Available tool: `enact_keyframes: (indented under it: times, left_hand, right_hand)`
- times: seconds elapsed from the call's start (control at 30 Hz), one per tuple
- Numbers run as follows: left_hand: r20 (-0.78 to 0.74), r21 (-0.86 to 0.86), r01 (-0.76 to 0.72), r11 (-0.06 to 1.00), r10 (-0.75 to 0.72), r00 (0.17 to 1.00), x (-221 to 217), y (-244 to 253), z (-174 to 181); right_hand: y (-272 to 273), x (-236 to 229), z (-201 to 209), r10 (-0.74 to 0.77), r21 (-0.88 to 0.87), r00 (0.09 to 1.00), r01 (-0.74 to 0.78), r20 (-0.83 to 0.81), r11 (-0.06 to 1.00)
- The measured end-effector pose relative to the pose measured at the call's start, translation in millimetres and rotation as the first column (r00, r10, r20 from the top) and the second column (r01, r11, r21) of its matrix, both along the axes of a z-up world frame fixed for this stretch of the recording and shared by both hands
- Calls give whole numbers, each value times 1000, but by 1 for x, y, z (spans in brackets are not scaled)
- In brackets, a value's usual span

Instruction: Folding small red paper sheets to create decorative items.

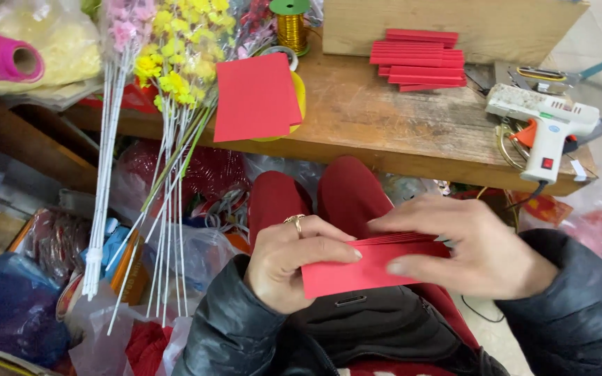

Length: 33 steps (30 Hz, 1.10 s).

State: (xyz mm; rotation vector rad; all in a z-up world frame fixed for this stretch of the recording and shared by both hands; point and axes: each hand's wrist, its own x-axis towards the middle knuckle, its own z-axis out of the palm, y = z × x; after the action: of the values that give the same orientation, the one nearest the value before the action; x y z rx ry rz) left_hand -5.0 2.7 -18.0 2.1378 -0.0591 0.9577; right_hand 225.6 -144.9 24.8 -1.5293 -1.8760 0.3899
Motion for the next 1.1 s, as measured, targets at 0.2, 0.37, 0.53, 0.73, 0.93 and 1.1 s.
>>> enact_keyframes:
  times: [0.2,0.37,0.53,0.73,0.93,1.1]
  left_hand:
    - [-26,23,12,1000,-11,1000,0,-3,0]
    - [-50,-274,2,962,-16,999,5,-7,9]
    - [78,-734,240,635,-272,959,6,10,-4]
    - [-137,-620,-164,767,100,985,17,-15,13]
    - [-125,-568,-260,781,230,965,18,-9,-1]
    - [-86,-649,-208,732,201,976,19,-7,-7]
  right_hand:
    - [8,-2,-12,44,-79,975,-62,-216,995]
    - [8,-5,-15,-32,-66,967,16,-251,998]
    - [8,-9,-20,-256,-154,895,213,-367,965]
    - [8,-16,-30,-333,-112,866,314,-373,943]
    - [6,-14,-36,-331,-143,848,298,-414,944]
    - [7,-13,-41,-338,-161,830,298,-444,941]
